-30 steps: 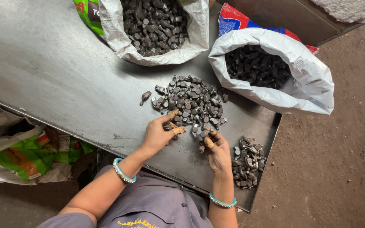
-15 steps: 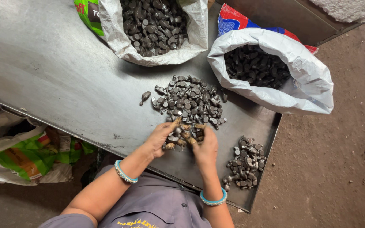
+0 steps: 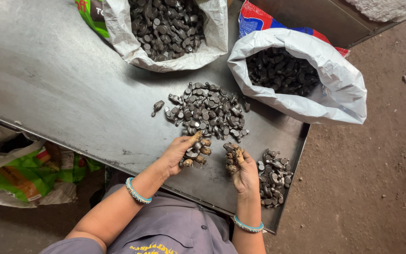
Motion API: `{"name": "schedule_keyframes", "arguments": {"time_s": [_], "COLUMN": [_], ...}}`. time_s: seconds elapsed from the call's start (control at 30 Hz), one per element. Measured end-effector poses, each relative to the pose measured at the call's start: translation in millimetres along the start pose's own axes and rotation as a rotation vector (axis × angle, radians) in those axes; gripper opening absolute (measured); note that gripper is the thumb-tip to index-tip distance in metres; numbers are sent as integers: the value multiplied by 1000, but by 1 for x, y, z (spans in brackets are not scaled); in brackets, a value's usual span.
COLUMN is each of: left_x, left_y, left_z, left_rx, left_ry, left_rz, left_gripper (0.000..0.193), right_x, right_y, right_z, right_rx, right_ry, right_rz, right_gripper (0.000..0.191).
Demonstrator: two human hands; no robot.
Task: The person sits at a metal table sorting small dark cast metal pieces. They pick pieces one at a time from a pile, turn and look over each piece in their hands, then place it into one of two piles or into an open paper sack, occasionally reaching into the sack to grab more pieces.
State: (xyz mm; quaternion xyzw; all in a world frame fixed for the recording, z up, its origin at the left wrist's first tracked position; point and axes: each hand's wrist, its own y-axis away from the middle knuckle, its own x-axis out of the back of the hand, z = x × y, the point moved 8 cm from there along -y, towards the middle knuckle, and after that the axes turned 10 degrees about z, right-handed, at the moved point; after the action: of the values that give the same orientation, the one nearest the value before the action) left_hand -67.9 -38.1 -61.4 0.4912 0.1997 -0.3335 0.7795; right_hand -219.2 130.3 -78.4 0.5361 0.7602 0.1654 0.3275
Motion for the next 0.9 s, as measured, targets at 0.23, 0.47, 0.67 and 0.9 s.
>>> {"name": "schedule_keyframes", "arguments": {"time_s": [0.23, 0.47, 0.67, 0.9], "left_x": [-1, 1, 38, 48], "left_y": [1, 12, 12, 20], "left_z": [-9, 7, 60, 76], "left_rx": [39, 34, -223, -317], "left_ry": [46, 135, -82, -404], "left_rz": [-54, -177, 43, 197], "left_gripper": [33, 45, 40, 43], "right_x": [-31, -88, -131, -124], "right_y": [17, 37, 68, 56], "right_z": [2, -15, -18, 0], "right_rx": [47, 399, 855, 878], "right_ry": [46, 445, 1136, 1250], "right_rz": [-205, -184, 12, 78], "right_gripper": [23, 17, 50, 52]}}
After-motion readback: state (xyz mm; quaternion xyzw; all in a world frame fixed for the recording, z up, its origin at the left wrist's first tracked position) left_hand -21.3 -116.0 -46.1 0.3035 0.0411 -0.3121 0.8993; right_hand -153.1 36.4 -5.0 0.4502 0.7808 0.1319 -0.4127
